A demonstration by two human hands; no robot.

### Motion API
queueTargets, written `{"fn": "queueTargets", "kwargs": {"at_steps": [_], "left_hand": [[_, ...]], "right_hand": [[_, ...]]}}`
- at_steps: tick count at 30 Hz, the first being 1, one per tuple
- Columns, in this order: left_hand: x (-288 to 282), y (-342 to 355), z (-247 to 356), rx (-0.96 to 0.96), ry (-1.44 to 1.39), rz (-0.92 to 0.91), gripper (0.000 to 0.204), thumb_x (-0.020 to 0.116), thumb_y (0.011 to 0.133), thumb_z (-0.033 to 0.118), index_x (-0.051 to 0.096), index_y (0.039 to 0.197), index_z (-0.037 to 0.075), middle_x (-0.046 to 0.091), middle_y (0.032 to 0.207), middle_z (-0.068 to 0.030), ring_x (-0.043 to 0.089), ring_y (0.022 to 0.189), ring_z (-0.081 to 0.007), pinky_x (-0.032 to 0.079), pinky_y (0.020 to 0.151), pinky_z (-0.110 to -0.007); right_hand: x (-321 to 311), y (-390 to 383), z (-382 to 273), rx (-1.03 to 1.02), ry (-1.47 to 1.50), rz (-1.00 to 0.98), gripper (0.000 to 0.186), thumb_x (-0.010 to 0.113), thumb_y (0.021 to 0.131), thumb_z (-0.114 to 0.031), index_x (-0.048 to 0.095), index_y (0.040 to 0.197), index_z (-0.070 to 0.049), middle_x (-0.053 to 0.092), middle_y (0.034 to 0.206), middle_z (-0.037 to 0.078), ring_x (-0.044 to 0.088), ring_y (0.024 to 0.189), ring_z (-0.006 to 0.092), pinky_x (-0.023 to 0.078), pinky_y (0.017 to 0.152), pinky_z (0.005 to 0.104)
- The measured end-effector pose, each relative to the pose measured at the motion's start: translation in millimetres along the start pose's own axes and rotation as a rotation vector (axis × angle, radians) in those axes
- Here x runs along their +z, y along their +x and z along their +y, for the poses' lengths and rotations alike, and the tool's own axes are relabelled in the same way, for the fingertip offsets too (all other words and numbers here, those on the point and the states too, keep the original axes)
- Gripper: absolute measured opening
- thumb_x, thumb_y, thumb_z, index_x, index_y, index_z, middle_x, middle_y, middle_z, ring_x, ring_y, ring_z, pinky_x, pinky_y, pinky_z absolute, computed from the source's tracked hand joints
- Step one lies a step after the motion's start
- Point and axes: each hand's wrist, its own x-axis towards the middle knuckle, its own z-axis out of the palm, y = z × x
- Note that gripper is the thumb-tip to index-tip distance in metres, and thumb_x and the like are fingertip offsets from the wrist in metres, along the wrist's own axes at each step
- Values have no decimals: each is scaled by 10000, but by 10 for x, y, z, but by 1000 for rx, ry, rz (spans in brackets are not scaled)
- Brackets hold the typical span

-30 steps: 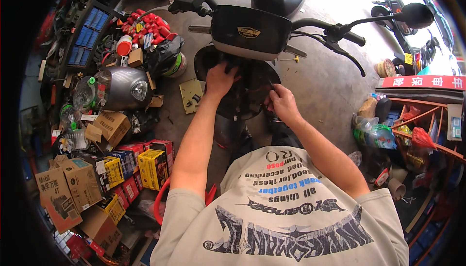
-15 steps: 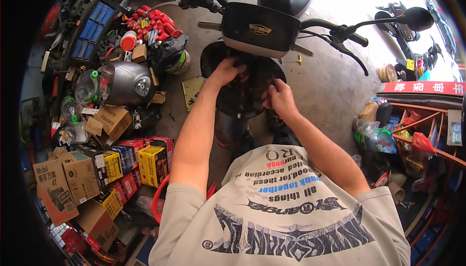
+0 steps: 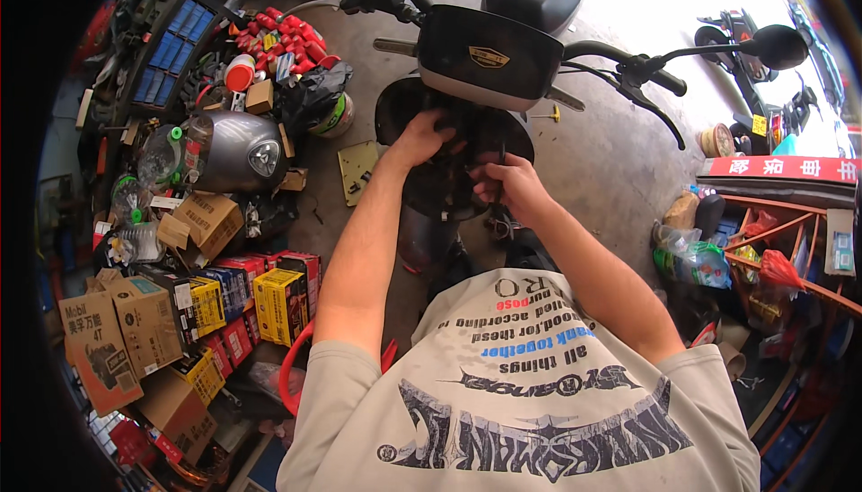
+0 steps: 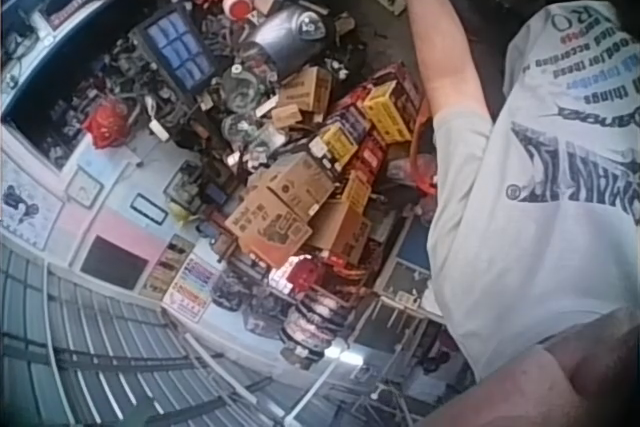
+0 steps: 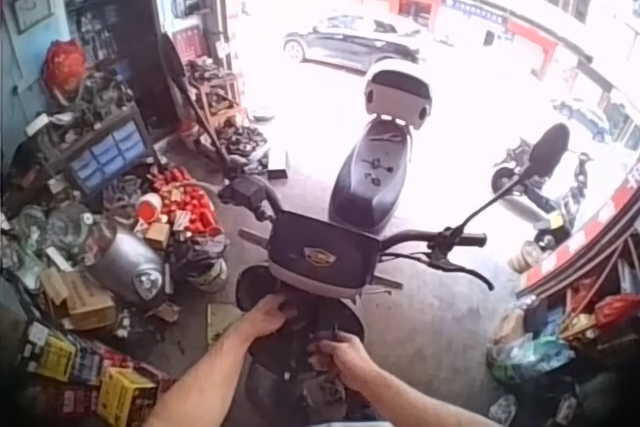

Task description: Repairing the front panel and electrical wiring of a motorcycle.

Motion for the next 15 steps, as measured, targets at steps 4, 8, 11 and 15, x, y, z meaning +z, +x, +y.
{"fn": "queueTargets", "kwargs": {"at_steps": [4, 8, 11, 15], "left_hand": [[-35, -49, -78, -66, -69, -72, 380, 640, 784, 138, 602, 1123, -29, 645, 1071, -189, 602, 1036, -271, 449, 893, -343], [-41, -89, -145, 16, -41, -3, 367, 631, 773, 120, 617, 1109, -25, 653, 1062, -179, 603, 1034, -245, 445, 907, -328], [-15, -101, -159, 6, -67, -5, 369, 628, 773, 112, 617, 1119, -16, 655, 1064, -171, 608, 1021, -237, 446, 905, -325], [19, -154, -146, -12, -113, 23, 349, 623, 775, 93, 621, 1108, -11, 660, 1057, -157, 612, 1011, -225, 451, 896, -321]], "right_hand": [[197, 154, 23, 26, 139, -109, 386, 441, 825, 27, 490, 1203, -33, 578, 1100, 102, 634, 803, 207, 514, 654, 324], [387, 317, 120, -48, 217, -30, 440, 446, 807, 38, 464, 1239, -44, 563, 1130, 89, 630, 808, 209, 499, 648, 327], [439, 449, 227, -93, 221, 77, 410, 452, 826, 45, 498, 1224, -45, 590, 1031, 65, 614, 822, 198, 464, 639, 323], [431, 568, 210, -36, 174, 117, 262, 495, 887, -64, 525, 1147, -53, 592, 991, 60, 606, 778, 187, 446, 609, 311]]}}
